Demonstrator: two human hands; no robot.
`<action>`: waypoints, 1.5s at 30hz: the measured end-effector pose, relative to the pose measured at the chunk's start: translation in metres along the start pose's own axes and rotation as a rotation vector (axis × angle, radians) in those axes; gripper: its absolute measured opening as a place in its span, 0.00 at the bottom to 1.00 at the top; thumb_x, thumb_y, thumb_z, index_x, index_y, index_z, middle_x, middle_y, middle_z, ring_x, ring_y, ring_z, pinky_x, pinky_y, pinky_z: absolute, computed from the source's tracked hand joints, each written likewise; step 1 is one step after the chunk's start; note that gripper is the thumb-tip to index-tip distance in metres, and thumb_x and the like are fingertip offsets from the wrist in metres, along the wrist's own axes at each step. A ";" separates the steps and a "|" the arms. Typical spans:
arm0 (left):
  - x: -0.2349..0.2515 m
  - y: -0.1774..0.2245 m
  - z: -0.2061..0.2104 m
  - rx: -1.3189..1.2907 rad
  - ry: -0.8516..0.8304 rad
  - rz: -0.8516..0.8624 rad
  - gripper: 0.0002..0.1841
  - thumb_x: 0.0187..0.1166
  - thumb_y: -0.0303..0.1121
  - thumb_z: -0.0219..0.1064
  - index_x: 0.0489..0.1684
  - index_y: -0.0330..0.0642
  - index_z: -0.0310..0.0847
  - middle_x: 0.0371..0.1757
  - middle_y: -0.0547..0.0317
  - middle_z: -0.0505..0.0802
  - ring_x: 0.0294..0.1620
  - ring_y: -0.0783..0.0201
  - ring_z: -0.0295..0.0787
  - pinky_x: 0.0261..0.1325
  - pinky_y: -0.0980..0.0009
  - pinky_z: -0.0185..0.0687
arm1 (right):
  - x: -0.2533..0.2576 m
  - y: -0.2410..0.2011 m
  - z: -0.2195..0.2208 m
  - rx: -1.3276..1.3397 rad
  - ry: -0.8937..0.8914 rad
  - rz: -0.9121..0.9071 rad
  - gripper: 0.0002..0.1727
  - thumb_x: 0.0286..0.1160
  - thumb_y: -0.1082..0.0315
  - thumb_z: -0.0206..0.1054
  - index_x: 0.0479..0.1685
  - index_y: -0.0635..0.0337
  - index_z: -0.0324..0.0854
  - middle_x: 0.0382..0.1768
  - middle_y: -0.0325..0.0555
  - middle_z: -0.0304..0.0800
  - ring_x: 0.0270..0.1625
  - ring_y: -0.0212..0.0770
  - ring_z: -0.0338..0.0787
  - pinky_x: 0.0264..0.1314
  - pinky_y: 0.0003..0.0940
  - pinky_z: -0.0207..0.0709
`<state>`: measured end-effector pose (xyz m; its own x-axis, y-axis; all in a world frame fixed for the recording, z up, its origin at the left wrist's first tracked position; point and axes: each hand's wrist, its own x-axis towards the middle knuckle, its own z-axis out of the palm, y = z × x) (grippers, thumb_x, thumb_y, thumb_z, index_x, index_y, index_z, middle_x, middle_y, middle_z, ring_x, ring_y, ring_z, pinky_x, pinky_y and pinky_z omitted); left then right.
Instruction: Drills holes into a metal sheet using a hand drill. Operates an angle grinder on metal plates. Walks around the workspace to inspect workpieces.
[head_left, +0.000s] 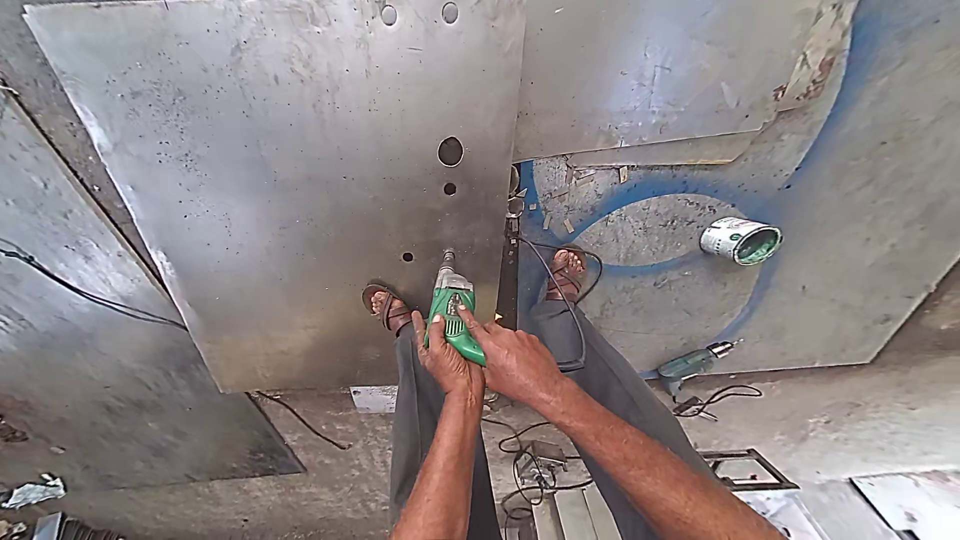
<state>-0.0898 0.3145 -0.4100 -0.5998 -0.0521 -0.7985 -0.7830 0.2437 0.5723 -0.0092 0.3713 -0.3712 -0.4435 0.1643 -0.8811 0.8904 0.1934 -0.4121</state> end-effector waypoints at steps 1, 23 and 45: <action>0.000 0.000 0.001 -0.002 0.001 0.002 0.29 0.86 0.27 0.54 0.89 0.41 0.60 0.73 0.37 0.82 0.64 0.47 0.87 0.63 0.50 0.86 | 0.000 0.000 -0.001 -0.009 0.001 -0.005 0.54 0.69 0.61 0.69 0.99 0.33 0.39 0.60 0.55 0.88 0.46 0.59 0.92 0.40 0.59 0.84; -0.163 0.112 -0.092 0.430 -0.565 0.143 0.32 0.84 0.35 0.58 0.87 0.29 0.61 0.84 0.41 0.76 0.83 0.50 0.75 0.82 0.53 0.75 | -0.228 0.065 -0.053 0.669 0.280 0.010 0.57 0.56 0.66 0.75 0.96 0.45 0.52 0.63 0.44 0.91 0.55 0.35 0.92 0.60 0.41 0.86; -0.482 0.143 0.020 -0.379 -0.978 -0.233 0.19 0.82 0.36 0.68 0.65 0.35 0.75 0.56 0.40 0.90 0.58 0.48 0.90 0.62 0.49 0.88 | -0.537 0.099 -0.125 1.116 0.356 -0.499 0.27 0.65 0.66 0.78 0.66 0.61 0.78 0.50 0.49 0.96 0.38 0.46 0.96 0.44 0.42 0.93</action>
<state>0.0905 0.3936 0.0534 -0.1680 0.7804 -0.6023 -0.9621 0.0033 0.2727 0.3045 0.4233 0.0902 -0.6024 0.5919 -0.5355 0.1454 -0.5783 -0.8027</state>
